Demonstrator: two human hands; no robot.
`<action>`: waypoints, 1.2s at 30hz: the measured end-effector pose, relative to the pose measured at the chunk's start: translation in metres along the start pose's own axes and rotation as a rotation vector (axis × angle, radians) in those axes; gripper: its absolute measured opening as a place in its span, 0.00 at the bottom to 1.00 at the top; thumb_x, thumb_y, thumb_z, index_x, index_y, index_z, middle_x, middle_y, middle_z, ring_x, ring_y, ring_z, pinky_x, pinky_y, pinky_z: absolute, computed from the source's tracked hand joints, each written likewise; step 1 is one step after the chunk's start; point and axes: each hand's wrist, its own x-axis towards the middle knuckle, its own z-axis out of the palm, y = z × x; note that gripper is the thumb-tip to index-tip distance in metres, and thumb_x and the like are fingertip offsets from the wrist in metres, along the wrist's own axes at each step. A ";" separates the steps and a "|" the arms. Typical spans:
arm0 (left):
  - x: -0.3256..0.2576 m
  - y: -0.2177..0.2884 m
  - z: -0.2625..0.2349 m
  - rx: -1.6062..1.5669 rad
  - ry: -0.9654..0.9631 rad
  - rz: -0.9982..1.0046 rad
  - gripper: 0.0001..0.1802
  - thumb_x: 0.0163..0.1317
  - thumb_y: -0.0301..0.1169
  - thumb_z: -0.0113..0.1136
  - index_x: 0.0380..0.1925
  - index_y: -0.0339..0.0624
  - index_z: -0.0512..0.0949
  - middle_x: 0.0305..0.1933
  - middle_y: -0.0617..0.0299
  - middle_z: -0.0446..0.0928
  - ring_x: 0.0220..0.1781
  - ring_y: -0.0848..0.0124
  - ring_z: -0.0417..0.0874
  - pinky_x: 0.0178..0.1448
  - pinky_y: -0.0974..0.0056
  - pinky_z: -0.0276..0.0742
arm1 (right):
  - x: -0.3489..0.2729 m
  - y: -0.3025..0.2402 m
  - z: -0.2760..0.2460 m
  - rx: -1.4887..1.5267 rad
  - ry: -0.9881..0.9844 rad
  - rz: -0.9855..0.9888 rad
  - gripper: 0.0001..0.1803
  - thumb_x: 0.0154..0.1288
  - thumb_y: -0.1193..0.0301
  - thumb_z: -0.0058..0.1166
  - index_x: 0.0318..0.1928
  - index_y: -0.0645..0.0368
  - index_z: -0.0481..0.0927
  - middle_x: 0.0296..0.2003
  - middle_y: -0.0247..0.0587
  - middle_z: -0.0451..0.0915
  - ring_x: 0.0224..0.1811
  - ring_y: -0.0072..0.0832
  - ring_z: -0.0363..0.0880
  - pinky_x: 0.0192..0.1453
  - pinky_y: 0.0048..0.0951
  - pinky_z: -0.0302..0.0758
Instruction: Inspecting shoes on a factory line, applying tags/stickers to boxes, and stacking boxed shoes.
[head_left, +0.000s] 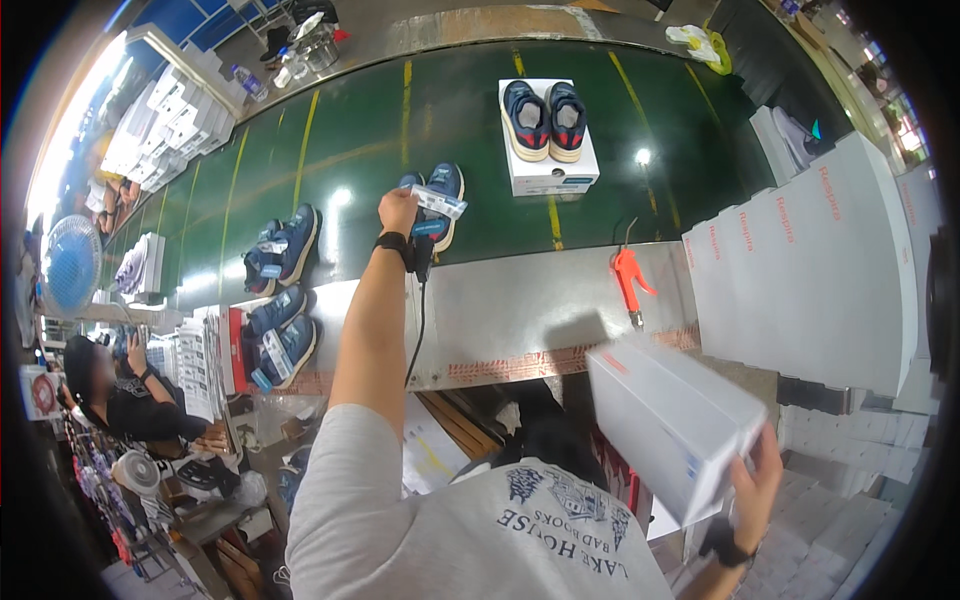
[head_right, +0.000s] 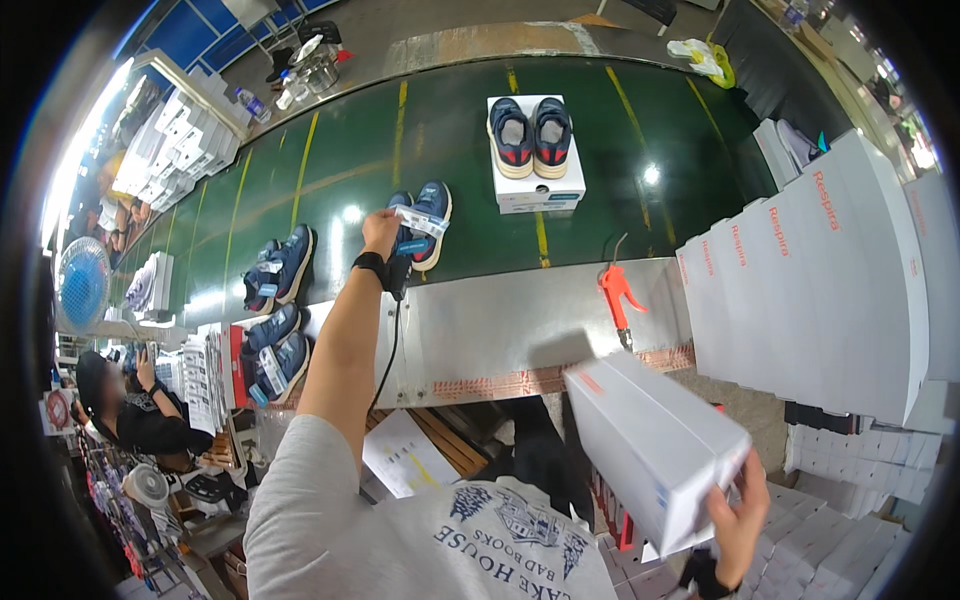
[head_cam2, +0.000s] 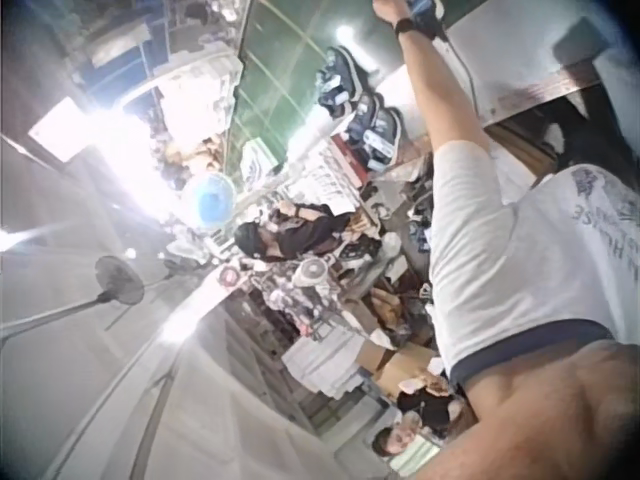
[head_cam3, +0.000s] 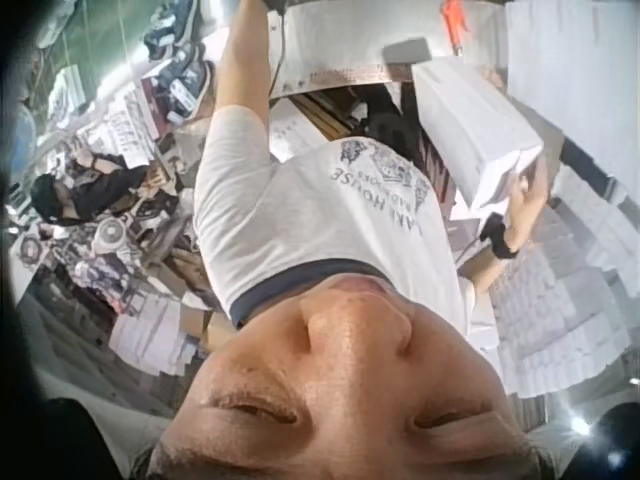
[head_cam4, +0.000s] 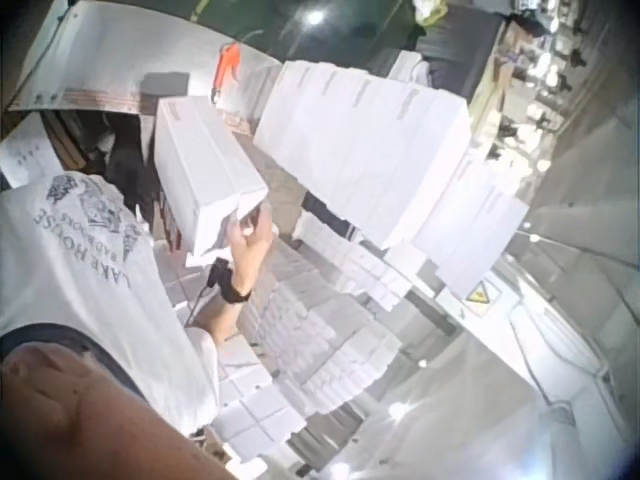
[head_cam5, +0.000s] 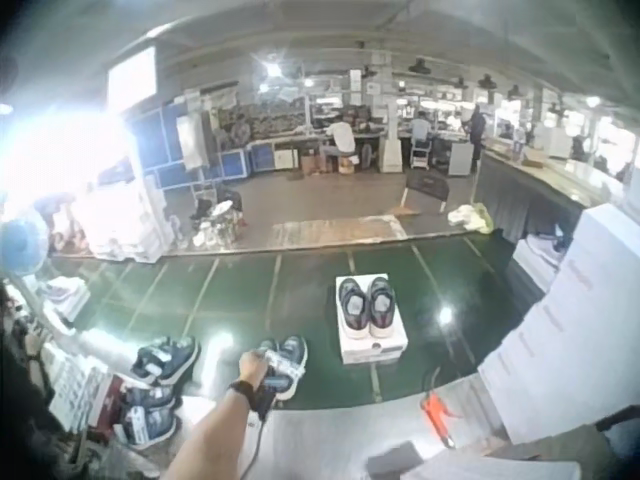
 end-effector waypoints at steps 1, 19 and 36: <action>-0.003 -0.007 -0.010 0.004 0.009 -0.019 0.17 0.53 0.39 0.72 0.40 0.42 0.88 0.39 0.49 0.88 0.44 0.53 0.89 0.53 0.56 0.82 | 0.022 -0.001 0.017 -0.075 -0.062 -0.152 0.39 0.54 0.73 0.62 0.67 0.73 0.69 0.59 0.54 0.78 0.62 0.38 0.78 0.68 0.38 0.73; -0.278 0.129 -0.194 -1.110 -0.354 -0.081 0.08 0.69 0.25 0.64 0.47 0.36 0.82 0.42 0.62 0.83 0.40 0.74 0.82 0.49 0.70 0.79 | 0.165 -0.149 0.242 -0.137 -0.678 -1.019 0.28 0.60 0.64 0.69 0.58 0.61 0.75 0.70 0.54 0.65 0.75 0.50 0.62 0.79 0.50 0.54; -0.319 0.102 -0.185 -0.343 -0.295 0.379 0.09 0.57 0.23 0.73 0.38 0.43 0.90 0.39 0.63 0.78 0.41 0.71 0.80 0.44 0.68 0.75 | 0.167 -0.114 0.231 -0.035 -0.852 -0.782 0.14 0.58 0.71 0.73 0.29 0.59 0.77 0.77 0.42 0.62 0.84 0.46 0.45 0.79 0.50 0.57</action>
